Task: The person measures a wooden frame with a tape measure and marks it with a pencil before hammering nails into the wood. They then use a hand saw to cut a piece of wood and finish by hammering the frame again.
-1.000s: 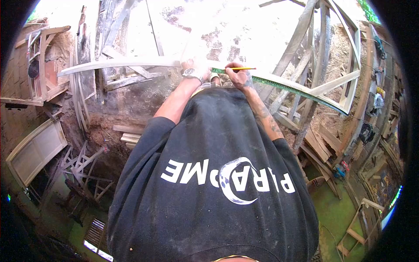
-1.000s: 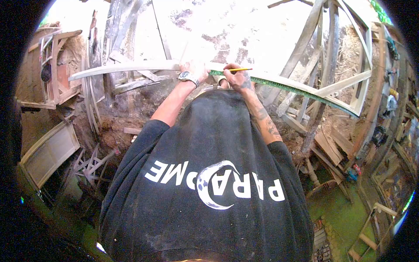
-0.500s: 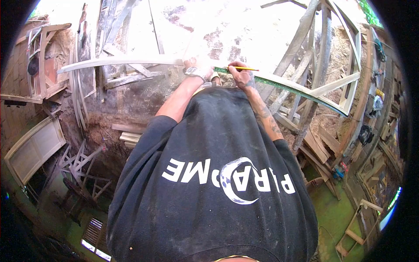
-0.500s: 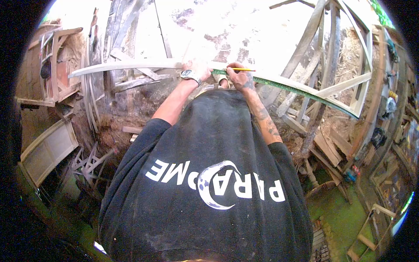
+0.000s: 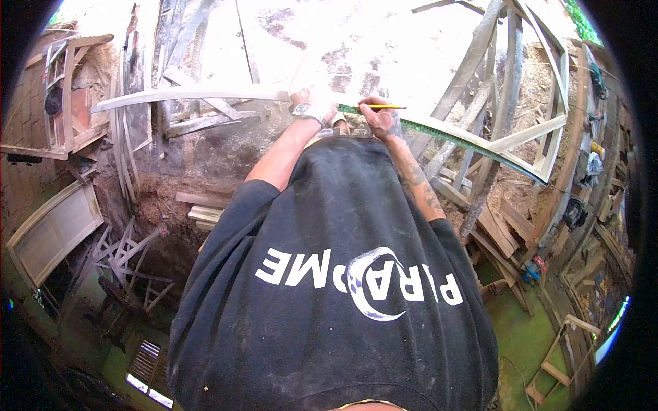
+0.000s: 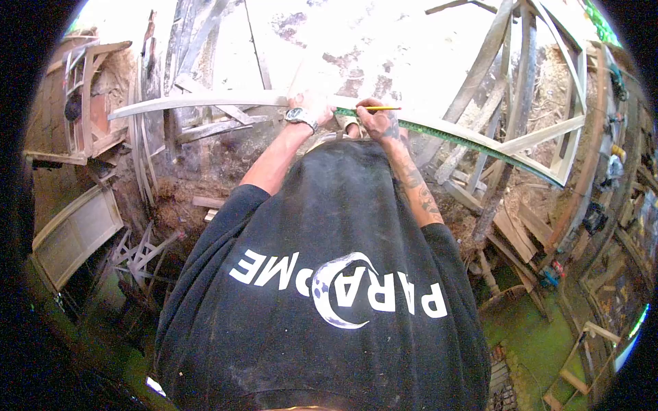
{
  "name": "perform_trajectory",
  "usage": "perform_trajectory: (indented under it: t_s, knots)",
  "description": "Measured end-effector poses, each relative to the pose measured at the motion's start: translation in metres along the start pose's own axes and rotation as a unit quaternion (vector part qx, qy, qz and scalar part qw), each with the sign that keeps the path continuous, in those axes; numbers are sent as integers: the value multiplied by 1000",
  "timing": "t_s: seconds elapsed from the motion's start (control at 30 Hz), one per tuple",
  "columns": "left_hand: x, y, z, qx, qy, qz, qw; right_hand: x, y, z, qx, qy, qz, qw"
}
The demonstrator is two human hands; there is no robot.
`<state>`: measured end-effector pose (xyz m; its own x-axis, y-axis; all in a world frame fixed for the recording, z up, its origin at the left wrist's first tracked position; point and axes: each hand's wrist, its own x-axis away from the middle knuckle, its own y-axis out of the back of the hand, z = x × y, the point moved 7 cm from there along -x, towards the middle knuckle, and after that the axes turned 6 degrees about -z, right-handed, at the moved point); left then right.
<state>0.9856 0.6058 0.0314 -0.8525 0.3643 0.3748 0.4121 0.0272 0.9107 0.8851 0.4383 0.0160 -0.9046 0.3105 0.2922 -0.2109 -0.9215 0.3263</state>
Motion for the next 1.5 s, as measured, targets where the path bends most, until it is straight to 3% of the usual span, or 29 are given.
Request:
perform_trajectory:
  t_s: [0.2, 0.37, 0.47, 0.53, 0.6, 0.67, 0.8, 0.83, 0.87, 0.97, 1.17, 1.2, 1.23, 1.3, 1.33, 1.5]
  knots:
    - [-4, -6, 3, 30, 13, -2, 999, 2, -3, 1, -48, -31, 20, 998]
    - [3, 11, -5, 26, 6, 10, 1000, -2, -1, -3, 14, -17, 29, 999]
    - [9, 21, -9, 25, 17, 1, 1000, -3, -4, -12, -107, -15, 11, 994]
    - [9, 21, -10, 30, 24, 8, 999, -2, 13, 12, -161, -76, 42, 983]
    - [11, 12, -6, 38, 17, 13, 999, -6, 23, 8, -195, -65, 58, 977]
    - [6, -6, 6, 49, -5, 6, 999, -4, 40, 9, -199, -80, 16, 977]
    - [39, 55, 8, 46, -25, 109, 993, -5, 87, -24, -157, -90, -46, 982]
    - [43, 56, 18, 49, -44, 55, 996, -4, 102, -13, -172, -39, -83, 981]
    - [45, 59, 33, 51, -65, 0, 997, 0, 116, 2, -143, -39, -107, 983]
    - [49, 72, 92, 58, -20, 75, 995, 8, 141, 33, -131, -23, -182, 974]
    - [31, 102, 214, 54, -10, 47, 997, 17, 169, 51, -128, -6, -310, 942]
    - [33, 106, 262, 52, -15, 36, 998, 20, 141, 57, -117, -2, -325, 939]
    - [25, 105, 296, 30, 2, 107, 994, 26, 117, 67, -138, 4, -330, 934]
    - [22, 131, 327, -23, 29, 113, 993, 32, 106, 74, -131, -10, -355, 926]
    - [13, 123, 367, -22, 0, 112, 993, 40, 84, 79, -127, -15, -364, 923]
    - [1, 167, 489, 22, 1, 126, 992, 45, -20, 142, -20, -13, -308, 951]
